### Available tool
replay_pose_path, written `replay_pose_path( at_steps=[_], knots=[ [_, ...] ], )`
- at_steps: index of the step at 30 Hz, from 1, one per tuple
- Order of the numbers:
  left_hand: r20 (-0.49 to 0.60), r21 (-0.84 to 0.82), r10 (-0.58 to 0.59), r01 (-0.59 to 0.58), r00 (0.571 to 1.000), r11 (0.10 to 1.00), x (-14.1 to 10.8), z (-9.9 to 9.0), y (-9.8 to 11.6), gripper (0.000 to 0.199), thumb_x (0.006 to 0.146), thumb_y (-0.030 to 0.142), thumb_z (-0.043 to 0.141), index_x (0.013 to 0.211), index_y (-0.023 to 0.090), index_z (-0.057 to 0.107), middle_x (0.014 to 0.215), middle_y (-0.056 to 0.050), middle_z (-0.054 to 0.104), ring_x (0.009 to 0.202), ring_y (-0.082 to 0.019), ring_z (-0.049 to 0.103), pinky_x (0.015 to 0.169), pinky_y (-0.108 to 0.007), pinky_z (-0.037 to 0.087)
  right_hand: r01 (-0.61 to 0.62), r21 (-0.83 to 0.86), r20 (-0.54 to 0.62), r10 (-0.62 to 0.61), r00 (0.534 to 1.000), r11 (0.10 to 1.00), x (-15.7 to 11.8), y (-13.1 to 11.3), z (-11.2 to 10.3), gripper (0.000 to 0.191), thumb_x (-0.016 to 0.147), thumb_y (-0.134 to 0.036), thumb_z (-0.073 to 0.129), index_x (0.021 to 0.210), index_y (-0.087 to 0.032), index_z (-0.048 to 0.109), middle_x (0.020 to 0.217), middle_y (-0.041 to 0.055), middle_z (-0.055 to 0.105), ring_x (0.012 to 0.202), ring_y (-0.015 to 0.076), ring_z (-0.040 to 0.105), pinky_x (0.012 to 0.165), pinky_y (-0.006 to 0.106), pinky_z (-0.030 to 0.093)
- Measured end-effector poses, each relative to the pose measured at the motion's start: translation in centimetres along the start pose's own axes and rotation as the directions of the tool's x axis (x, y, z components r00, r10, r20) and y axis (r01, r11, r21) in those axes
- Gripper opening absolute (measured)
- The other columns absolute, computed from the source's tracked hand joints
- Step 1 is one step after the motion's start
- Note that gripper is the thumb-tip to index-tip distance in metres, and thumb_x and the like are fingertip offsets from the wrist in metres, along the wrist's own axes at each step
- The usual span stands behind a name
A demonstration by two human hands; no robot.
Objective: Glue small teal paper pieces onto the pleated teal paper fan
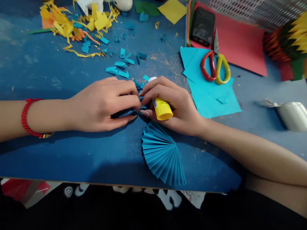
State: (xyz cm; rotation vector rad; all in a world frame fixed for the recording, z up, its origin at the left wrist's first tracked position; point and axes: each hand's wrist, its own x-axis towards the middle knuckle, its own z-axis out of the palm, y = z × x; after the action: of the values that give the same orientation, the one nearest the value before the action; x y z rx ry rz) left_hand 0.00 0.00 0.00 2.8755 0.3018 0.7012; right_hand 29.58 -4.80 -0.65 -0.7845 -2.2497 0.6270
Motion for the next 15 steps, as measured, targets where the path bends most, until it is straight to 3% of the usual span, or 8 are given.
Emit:
replay_pose_path(
  at_steps=[4,10,15],
  knots=[
    [0.0,0.013,0.003,-0.003,1.0,1.0,0.0,-0.08,0.05,0.016,0.132,0.038,0.051,0.129,0.032,0.066,0.12,-0.007,0.081,0.099,-0.028,0.08,0.091,-0.049,0.064,0.012,-0.005,-0.009,-0.012,1.0,1.0,0.02,0.03,-0.01,0.034,0.125,-0.056,0.076,0.118,-0.023,0.08,0.133,0.01,0.086,0.122,0.0266,0.085,0.113,0.045,0.071],
    [-0.014,0.042,0.036,-0.035,0.999,0.999,0.05,-0.01,0.0,0.02,0.134,0.037,0.049,0.128,0.029,0.066,0.119,-0.007,0.08,0.098,-0.026,0.079,0.089,-0.046,0.064,0.034,-0.016,-0.002,-0.034,0.999,0.999,-0.06,0.01,-0.14,0.014,0.123,-0.038,0.079,0.121,-0.024,0.079,0.137,0.0089,0.086,0.125,0.0267,0.085,0.115,0.045,0.072],
    [-0.01,0.034,0.029,-0.028,1.0,0.999,0.07,0.16,-0.03,0.017,0.133,0.036,0.052,0.128,0.029,0.067,0.118,-0.007,0.08,0.098,-0.027,0.08,0.089,-0.046,0.064,0.032,-0.013,-0.003,-0.032,0.999,0.999,-0.05,-0.04,-0.13,0.014,0.123,-0.038,0.078,0.121,-0.024,0.078,0.138,0.0091,0.087,0.125,0.0276,0.086,0.114,0.047,0.073]
  ],
)
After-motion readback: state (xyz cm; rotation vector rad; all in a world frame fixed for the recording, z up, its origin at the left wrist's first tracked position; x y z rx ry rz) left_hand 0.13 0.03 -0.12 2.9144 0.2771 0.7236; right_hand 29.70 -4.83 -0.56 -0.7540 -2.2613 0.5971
